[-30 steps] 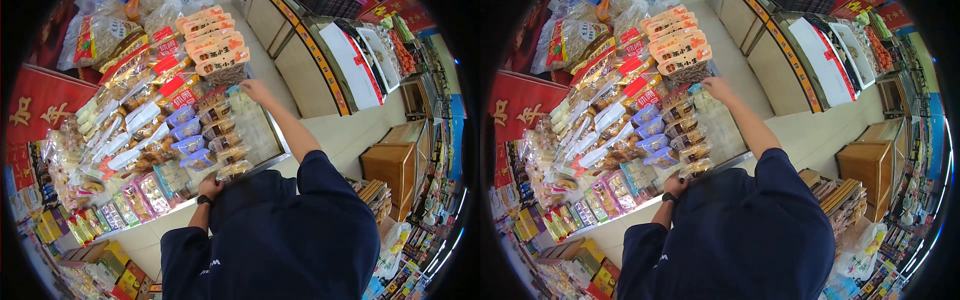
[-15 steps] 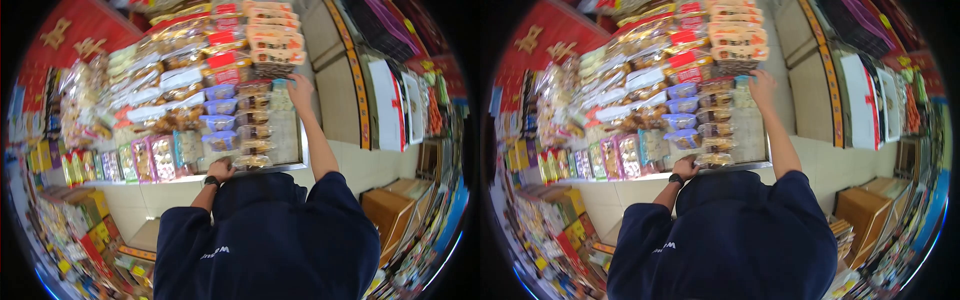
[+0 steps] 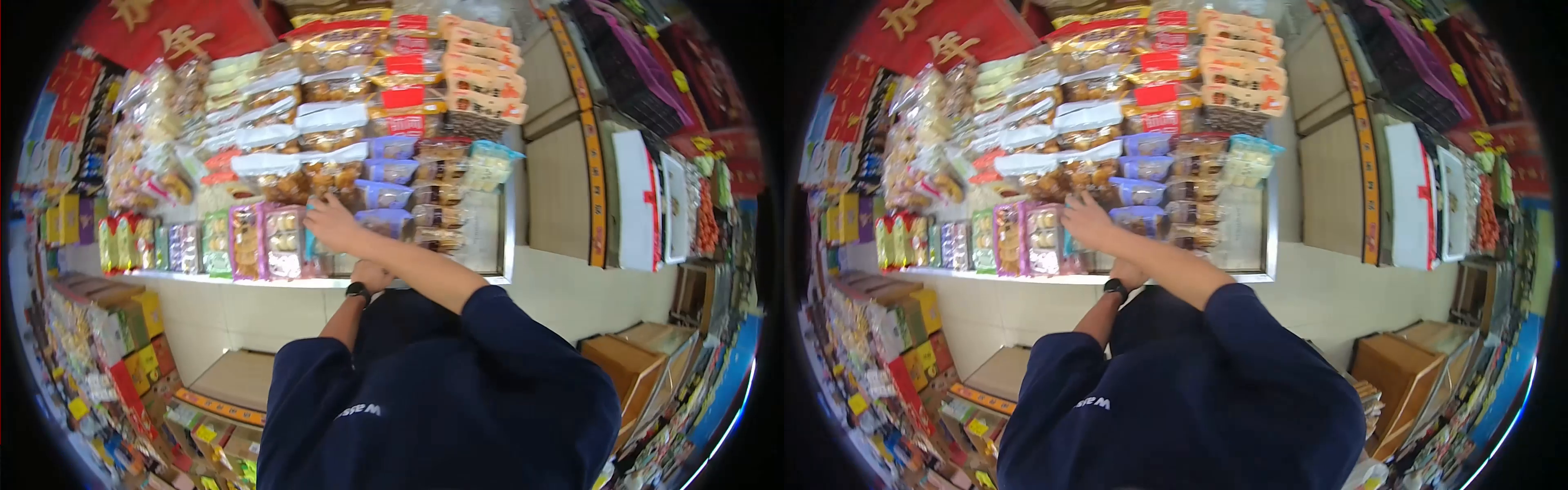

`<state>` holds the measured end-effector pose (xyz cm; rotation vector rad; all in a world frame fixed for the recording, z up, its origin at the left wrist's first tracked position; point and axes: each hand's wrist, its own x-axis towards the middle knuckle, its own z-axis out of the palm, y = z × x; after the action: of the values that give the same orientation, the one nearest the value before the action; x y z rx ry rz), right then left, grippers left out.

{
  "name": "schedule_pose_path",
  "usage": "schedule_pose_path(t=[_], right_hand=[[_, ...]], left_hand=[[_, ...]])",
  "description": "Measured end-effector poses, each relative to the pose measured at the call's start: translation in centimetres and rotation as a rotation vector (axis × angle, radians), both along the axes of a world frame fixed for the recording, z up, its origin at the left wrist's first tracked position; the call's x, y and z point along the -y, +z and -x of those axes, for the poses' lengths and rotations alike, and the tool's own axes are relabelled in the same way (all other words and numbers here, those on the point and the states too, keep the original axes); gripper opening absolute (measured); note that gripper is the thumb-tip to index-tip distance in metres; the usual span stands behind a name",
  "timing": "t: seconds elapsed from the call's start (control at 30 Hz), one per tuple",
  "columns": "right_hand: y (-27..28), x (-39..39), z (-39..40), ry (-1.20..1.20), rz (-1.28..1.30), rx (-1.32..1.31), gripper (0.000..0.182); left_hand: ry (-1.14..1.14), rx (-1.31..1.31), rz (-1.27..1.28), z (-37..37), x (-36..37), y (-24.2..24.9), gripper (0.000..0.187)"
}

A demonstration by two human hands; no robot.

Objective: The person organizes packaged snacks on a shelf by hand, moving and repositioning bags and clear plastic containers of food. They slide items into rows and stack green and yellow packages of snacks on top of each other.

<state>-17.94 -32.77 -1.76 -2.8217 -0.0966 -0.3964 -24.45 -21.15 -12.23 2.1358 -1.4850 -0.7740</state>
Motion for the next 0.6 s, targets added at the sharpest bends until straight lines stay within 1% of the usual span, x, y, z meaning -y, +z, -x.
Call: schedule_pose_path(t=[0.03, 0.07, 0.13, 0.17, 0.23, 0.27, 0.3, 0.33, 0.37, 0.4, 0.47, 0.53, 0.57, 0.6], right_hand=[[-0.6, 0.4, 0.1, -0.036, 0.046, -0.079, 0.019], [-0.6, 0.9, 0.3, -0.024, 0.056, -0.085, 0.018], [0.1, 1.7, 1.0, 0.011, 0.059, -0.098, 0.016], [0.6, 2.1, 1.5, 0.011, 0.047, -0.104, 0.014], [0.6, 2.4, 1.9, -0.018, -0.031, 0.016, 0.012], [0.6, 2.4, 2.3, -0.034, -0.071, 0.079, 0.012], [2.6, 2.7, 3.1, -0.056, -0.192, 0.083, 0.012], [3.8, 3.4, 3.5, -0.071, -0.247, 0.122, 0.013], [5.0, 4.2, 4.1, -0.087, -0.301, 0.159, 0.015], [6.3, 5.0, 4.6, -0.104, -0.356, 0.197, 0.016], [12.1, 9.2, 7.9, -0.219, -0.603, 0.259, 0.014], [17.3, 13.5, 13.4, -0.409, -0.855, 0.288, 0.014], [18.7, 15.4, 15.7, -0.512, -0.985, 0.283, 0.015], [19.2, 17.6, 18.1, -0.539, -0.862, 0.384, 0.014]], left_hand=[[0.048, -0.02, 0.001, 0.0, -0.1, 0.4, 0.044], [0.099, -0.039, -0.001, -0.2, -0.1, 1.0, 0.044], [0.316, -0.105, -0.146, -0.4, 0.2, 0.7, 0.041], [0.345, -0.125, -0.105, -0.2, -0.1, 0.5, 0.04], [0.407, -0.142, -0.009, -1.0, 0.6, 0.6, 0.039], [0.398, -0.132, 0.125, -1.1, 1.0, 0.6, 0.038], [0.386, -0.122, 0.261, -1.1, 1.6, 1.2, 0.038], [0.372, -0.117, 0.398, -1.1, 2.2, 1.1, 0.038], [0.346, -0.229, 0.21, -1.5, 2.0, 1.1, 0.048], [0.431, -0.235, 0.246, -1.2, 2.4, 1.7, 0.055], [0.593, -0.248, 0.31, -0.8, 3.2, 3.9, 0.072], [0.584, -0.172, 0.37, -1.0, 3.8, 3.6, 0.084], [0.59, -0.129, 0.4, -1.5, 3.8, 3.5, 0.09], [0.573, -0.148, 0.407, -1.8, 3.9, 3.6, 0.09]])
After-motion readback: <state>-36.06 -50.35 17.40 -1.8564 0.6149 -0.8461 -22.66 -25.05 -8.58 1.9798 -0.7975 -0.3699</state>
